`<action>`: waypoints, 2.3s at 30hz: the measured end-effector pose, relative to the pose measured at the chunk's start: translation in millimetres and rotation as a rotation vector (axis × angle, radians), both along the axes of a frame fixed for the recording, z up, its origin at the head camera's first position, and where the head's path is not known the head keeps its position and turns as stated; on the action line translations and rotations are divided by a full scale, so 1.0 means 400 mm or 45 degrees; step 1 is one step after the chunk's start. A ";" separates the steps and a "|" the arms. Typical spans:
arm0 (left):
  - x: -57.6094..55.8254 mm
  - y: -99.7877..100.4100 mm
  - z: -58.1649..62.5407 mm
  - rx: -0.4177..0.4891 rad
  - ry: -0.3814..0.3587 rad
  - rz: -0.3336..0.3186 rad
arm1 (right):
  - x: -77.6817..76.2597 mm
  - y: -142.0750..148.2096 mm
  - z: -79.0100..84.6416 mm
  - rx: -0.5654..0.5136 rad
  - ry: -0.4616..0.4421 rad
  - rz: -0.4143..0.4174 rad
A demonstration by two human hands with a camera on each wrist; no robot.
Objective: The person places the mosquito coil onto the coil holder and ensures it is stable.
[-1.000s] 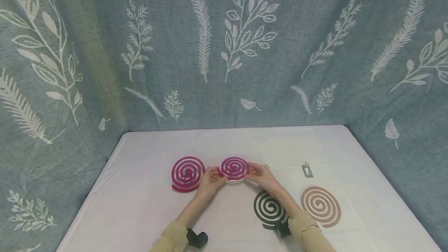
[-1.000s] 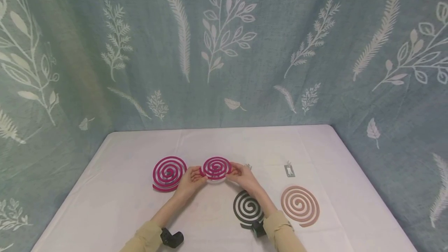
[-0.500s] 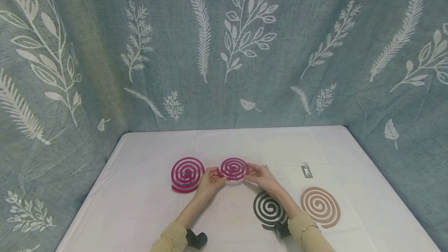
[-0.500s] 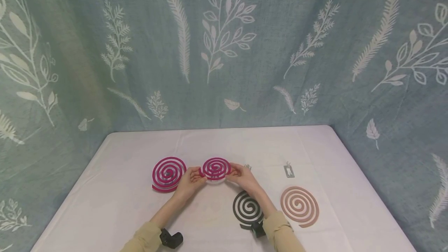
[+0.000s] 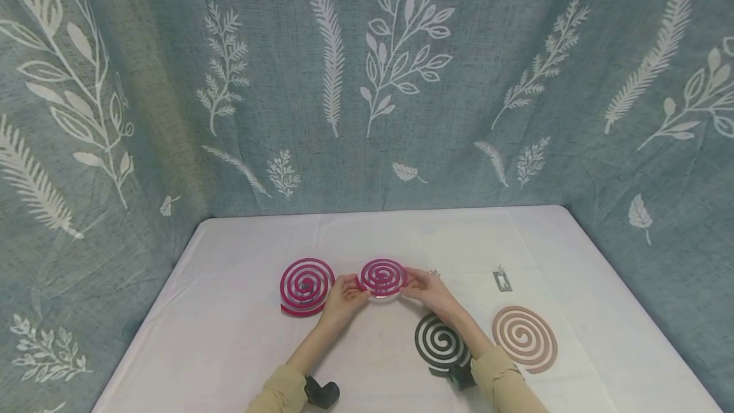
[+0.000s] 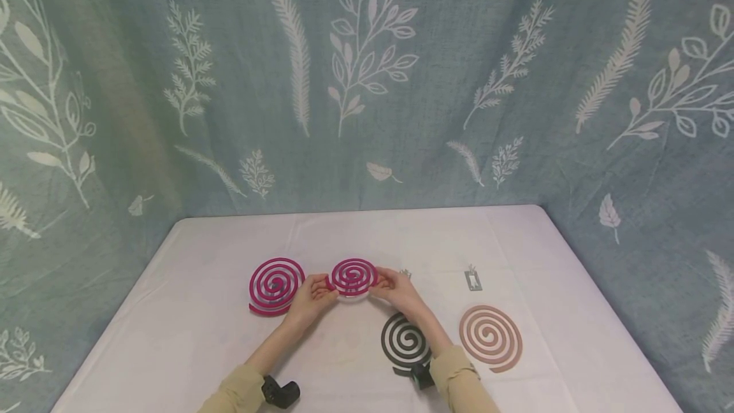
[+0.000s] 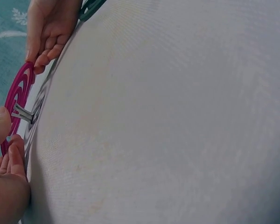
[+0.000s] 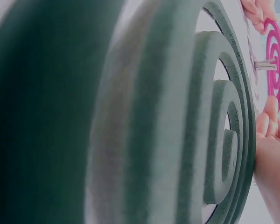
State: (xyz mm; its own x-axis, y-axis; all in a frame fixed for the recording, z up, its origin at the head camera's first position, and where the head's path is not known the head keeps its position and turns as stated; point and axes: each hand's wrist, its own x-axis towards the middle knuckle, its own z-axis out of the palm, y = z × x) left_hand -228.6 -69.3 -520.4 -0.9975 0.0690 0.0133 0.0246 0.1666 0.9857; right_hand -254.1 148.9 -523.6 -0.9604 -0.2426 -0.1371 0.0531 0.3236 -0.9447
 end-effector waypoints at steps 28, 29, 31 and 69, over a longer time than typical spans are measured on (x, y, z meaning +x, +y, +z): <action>-0.006 -0.005 -0.014 -0.012 0.001 0.005 | 0.003 0.001 0.002 0.013 -0.005 0.005; -0.006 -0.005 -0.014 -0.015 0.005 0.003 | 0.003 0.000 0.002 0.014 -0.004 0.004; -0.005 -0.005 -0.012 -0.010 0.000 0.001 | 0.003 0.000 0.003 0.013 -0.001 0.004; -0.005 -0.014 -0.038 0.059 0.188 -0.042 | 0.000 0.001 -0.001 0.000 0.010 0.008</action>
State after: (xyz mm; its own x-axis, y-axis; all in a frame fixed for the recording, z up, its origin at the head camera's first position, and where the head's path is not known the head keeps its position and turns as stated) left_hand -230.5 -74.9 -535.7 -0.9816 0.0976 0.1639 0.1749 0.1177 0.9775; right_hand -254.0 149.3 -524.0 -0.9598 -0.2490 -0.1292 0.0433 0.3238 -0.9452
